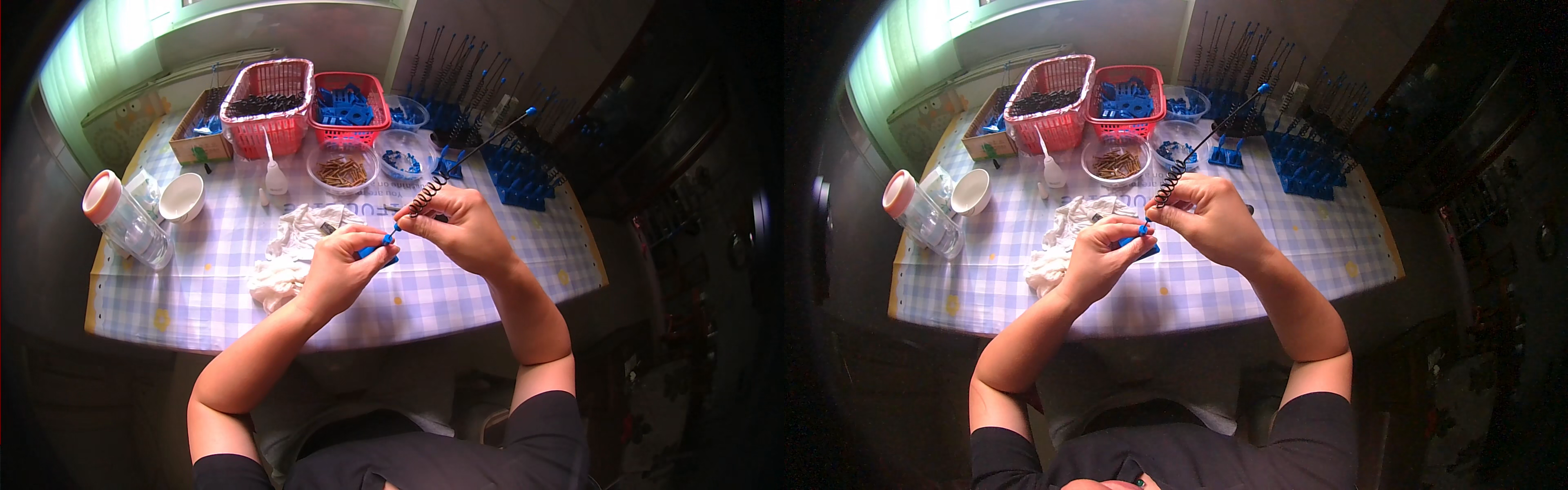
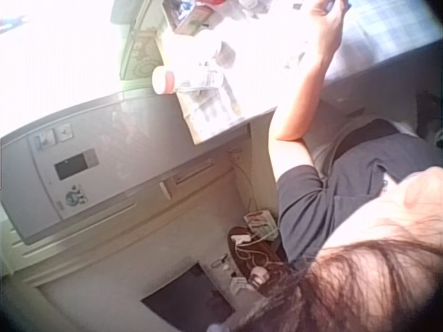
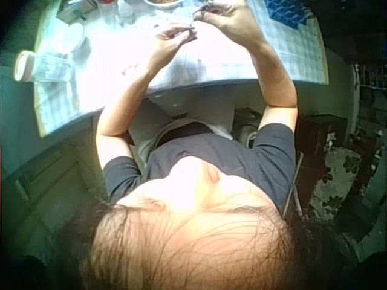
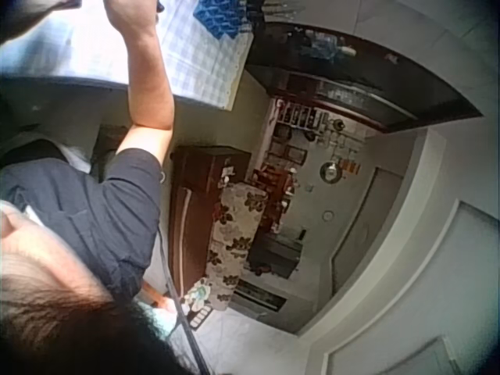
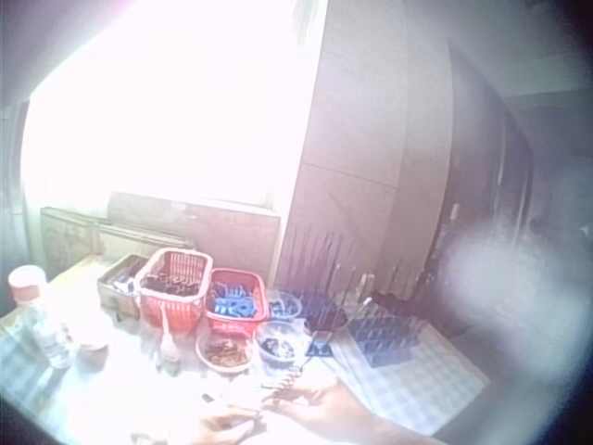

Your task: Assembling small electrical components including springs, connectors, and glass tubes at a workstation.

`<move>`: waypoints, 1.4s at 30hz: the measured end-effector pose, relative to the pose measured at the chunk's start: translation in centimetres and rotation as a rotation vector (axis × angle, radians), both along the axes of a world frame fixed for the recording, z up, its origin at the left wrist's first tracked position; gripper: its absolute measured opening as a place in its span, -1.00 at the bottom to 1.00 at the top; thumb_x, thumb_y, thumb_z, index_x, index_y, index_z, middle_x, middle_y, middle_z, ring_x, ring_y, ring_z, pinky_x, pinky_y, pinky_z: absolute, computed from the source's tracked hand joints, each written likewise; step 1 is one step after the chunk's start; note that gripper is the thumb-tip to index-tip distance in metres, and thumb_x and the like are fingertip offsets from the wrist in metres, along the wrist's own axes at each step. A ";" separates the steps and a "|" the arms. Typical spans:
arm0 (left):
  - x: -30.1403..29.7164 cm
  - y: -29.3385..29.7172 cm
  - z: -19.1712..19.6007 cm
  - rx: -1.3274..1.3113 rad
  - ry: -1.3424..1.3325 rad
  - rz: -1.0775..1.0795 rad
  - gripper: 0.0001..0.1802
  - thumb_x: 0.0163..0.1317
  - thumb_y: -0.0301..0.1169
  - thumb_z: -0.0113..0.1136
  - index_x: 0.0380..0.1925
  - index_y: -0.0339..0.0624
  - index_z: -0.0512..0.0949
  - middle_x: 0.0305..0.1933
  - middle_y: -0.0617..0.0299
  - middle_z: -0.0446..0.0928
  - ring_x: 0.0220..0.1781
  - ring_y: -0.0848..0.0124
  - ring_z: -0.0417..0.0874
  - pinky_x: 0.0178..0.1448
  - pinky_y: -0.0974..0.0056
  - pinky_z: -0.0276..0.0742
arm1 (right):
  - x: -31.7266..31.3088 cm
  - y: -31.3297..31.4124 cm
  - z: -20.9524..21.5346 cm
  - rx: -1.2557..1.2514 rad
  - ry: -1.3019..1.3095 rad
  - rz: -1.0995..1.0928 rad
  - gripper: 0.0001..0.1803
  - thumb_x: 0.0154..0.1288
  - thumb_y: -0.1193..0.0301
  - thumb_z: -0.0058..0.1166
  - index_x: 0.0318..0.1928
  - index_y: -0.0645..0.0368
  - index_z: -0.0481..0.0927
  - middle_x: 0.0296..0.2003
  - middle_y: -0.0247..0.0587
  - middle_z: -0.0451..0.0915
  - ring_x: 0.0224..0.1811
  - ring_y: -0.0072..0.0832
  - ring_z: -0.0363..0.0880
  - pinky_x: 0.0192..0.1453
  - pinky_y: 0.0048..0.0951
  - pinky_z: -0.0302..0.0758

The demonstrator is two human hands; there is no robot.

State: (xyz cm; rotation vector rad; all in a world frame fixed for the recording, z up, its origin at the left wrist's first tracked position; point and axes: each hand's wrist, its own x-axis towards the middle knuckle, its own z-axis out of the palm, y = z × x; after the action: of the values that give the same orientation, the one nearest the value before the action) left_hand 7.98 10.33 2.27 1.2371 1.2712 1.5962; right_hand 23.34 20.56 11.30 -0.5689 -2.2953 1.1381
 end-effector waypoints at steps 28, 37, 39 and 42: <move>-0.2 -0.1 0.0 0.003 0.048 0.013 -0.82 0.17 -0.44 0.29 -0.27 -0.31 0.67 -0.19 0.10 0.62 -0.18 0.44 0.63 -0.10 0.37 0.56 | -0.1 -0.2 0.6 0.089 -0.005 0.003 -0.85 0.18 0.43 0.27 -0.28 0.26 0.72 -0.42 -0.17 0.63 -0.38 -0.51 0.58 -0.28 -0.45 0.49; -0.2 0.0 -0.2 0.015 0.044 0.010 -0.82 0.17 -0.45 0.29 -0.27 -0.32 0.67 -0.19 0.10 0.62 -0.19 0.44 0.64 -0.10 0.37 0.56 | -0.2 -0.1 0.3 0.067 -0.005 0.010 -0.83 0.14 0.38 0.33 -0.28 0.19 0.73 -0.41 -0.24 0.64 -0.34 -0.57 0.56 -0.23 -0.51 0.47; -0.2 -0.2 -0.2 0.017 0.053 0.015 -0.83 0.17 -0.45 0.29 -0.27 -0.32 0.67 -0.19 0.10 0.62 -0.19 0.44 0.64 -0.11 0.37 0.56 | -0.3 -0.3 0.4 0.084 -0.005 0.012 -0.85 0.16 0.45 0.27 -0.28 0.25 0.72 -0.43 -0.18 0.62 -0.38 -0.51 0.57 -0.25 -0.45 0.49; -0.1 -0.2 -0.3 0.018 0.061 0.020 -0.83 0.16 -0.46 0.29 -0.27 -0.31 0.67 -0.19 0.10 0.62 -0.19 0.44 0.64 -0.11 0.37 0.56 | -0.2 -0.2 0.4 0.093 -0.031 0.008 -0.83 0.15 0.37 0.32 -0.28 0.19 0.73 -0.42 -0.24 0.64 -0.34 -0.57 0.57 -0.23 -0.51 0.48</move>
State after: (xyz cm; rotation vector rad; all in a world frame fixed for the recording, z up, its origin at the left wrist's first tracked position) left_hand 7.85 10.16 2.02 1.2974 1.3135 1.5980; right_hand 23.18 20.35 11.71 -0.5462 -2.3648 1.0263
